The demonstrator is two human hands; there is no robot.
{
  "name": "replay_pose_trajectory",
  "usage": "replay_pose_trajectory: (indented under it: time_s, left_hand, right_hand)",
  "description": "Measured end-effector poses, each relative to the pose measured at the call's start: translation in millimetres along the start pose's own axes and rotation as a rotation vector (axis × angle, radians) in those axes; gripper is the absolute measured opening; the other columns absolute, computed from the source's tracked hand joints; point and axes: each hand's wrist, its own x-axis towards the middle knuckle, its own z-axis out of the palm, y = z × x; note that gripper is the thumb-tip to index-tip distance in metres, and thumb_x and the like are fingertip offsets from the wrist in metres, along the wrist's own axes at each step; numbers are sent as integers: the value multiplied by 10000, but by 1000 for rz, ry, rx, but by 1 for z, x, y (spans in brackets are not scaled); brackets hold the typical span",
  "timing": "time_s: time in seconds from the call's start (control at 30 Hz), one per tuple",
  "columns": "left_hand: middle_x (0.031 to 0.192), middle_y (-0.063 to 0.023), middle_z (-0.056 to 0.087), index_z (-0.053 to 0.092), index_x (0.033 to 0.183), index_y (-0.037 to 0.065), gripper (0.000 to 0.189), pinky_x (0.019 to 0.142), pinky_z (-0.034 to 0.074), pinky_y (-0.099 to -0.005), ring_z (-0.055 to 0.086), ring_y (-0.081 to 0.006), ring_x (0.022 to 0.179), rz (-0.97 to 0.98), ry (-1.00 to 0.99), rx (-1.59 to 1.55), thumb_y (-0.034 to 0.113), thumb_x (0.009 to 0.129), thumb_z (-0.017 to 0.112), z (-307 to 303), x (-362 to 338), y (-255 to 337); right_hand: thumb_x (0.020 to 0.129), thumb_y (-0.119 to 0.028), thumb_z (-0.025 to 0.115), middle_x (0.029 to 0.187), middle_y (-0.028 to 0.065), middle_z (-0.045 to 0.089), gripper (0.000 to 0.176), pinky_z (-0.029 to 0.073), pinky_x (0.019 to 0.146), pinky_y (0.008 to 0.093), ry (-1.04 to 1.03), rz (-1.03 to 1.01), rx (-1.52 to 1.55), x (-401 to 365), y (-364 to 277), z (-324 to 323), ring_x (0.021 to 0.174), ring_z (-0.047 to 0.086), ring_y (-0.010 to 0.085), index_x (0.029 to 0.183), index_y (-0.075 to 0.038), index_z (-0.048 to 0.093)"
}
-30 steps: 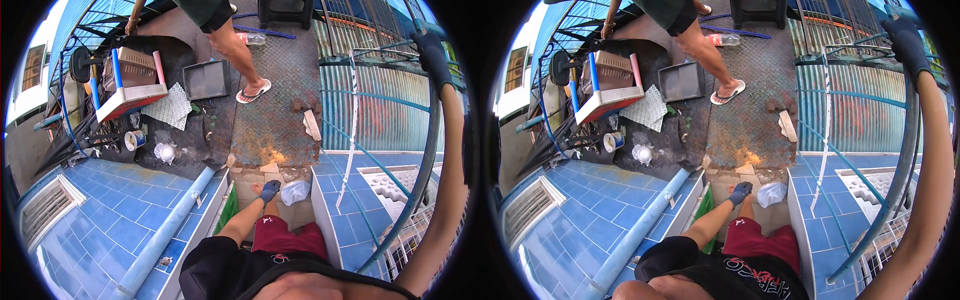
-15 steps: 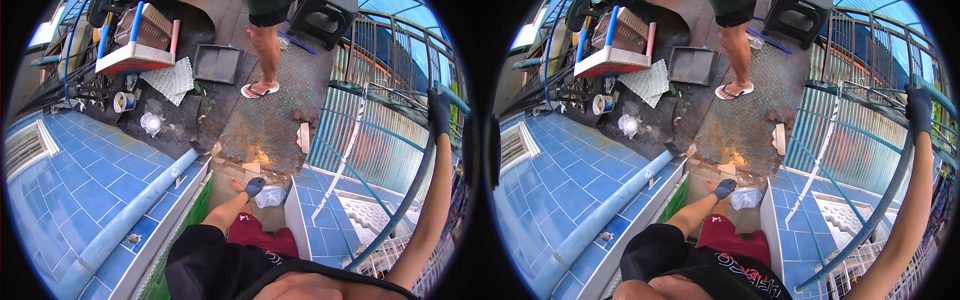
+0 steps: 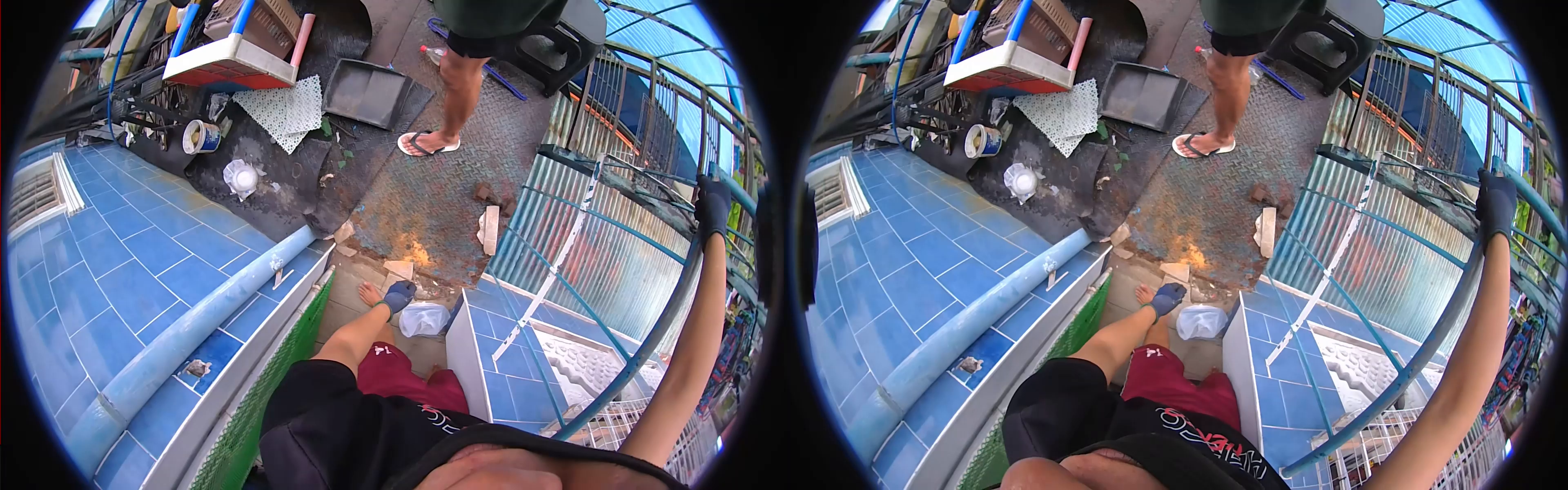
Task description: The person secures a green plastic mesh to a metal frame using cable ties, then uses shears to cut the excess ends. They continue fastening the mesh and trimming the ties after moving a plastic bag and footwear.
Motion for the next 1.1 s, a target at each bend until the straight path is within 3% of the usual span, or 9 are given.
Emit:
replay_pose_trajectory:
  time_s: [0.1, 0.13, 0.23, 0.43, 0.63, 0.7, 0.93, 0.97, 1.1]
  left_hand:
    - [982, -242, 682, 694, 927, 48, 368, 847, 499, -489, 637, -441, 957, -65, -4, -63, 372, 914, 519, -2, -1, 3]
    - [861, -205, 649, 635, 868, 45, 223, 716, 490, -465, 629, -390, 814, 7, 51, -8, 259, 888, 572, 3, -1, -1]
    - [866, -205, 647, 638, 858, 42, 243, 723, 490, -471, 623, -396, 802, 2, 45, -39, 268, 895, 558, 12, -2, -8]
    - [963, -242, 677, 685, 925, 41, 347, 818, 503, -492, 642, -427, 916, 30, 71, 7, 345, 916, 518, 7, 0, 8]
    - [960, -249, 680, 690, 961, 45, 372, 809, 498, -484, 648, -431, 917, -152, 104, -103, 364, 926, 502, 9, -3, 45]
    - [1081, -228, 677, 695, 1030, 50, 400, 902, 496, -471, 638, -412, 1022, -82, 26, -121, 380, 938, 490, 5, 0, 49]
    - [1027, -228, 687, 711, 992, 63, 405, 860, 507, -473, 651, -419, 960, -67, 96, -232, 396, 945, 486, 10, -5, 46]
    - [1021, -230, 686, 710, 984, 59, 397, 854, 509, -475, 653, -421, 950, -91, 127, -196, 386, 943, 489, 10, -11, 39]
    - [958, -235, 680, 681, 892, 38, 319, 784, 499, -476, 644, -416, 912, 35, 214, -75, 307, 916, 512, 19, -27, 6]
  right_hand:
    - [866, -403, 655, 583, 183, 581, 423, 442, 518, 454, 64, 259, 191, -26, -43, -14, 486, 580, 315, 769, 9, 646]
    - [867, -403, 656, 570, 180, 574, 436, 445, 521, 456, 46, 274, 231, -29, -47, -15, 477, 576, 317, 736, 14, 639]
    - [864, -391, 666, 537, 172, 558, 469, 455, 523, 453, 28, 248, 270, -37, -54, -20, 457, 568, 320, 656, 27, 612]
    - [849, -345, 702, 599, 133, 581, 389, 442, 429, 414, 96, 388, 244, -37, -73, -21, 432, 550, 270, 757, 21, 611]
    - [856, -278, 690, 560, 61, 513, 290, 393, 366, 368, 99, 364, 388, -32, -66, -14, 393, 500, 191, 739, -46, 561]
    - [853, -270, 692, 565, 66, 522, 279, 396, 365, 370, 76, 373, 392, -32, -71, -14, 397, 509, 195, 750, -40, 572]
    - [823, -299, 714, 525, 79, 528, 314, 422, 406, 383, 146, 302, 370, -41, -79, -18, 383, 504, 227, 671, -64, 572]
    - [832, -278, 729, 556, 60, 521, 287, 401, 366, 353, 154, 245, 247, -38, -78, -20, 390, 505, 190, 756, -46, 578]
    - [853, -280, 707, 534, 57, 509, 309, 362, 367, 350, 70, 317, 495, -36, -72, -17, 380, 478, 191, 689, -48, 585]
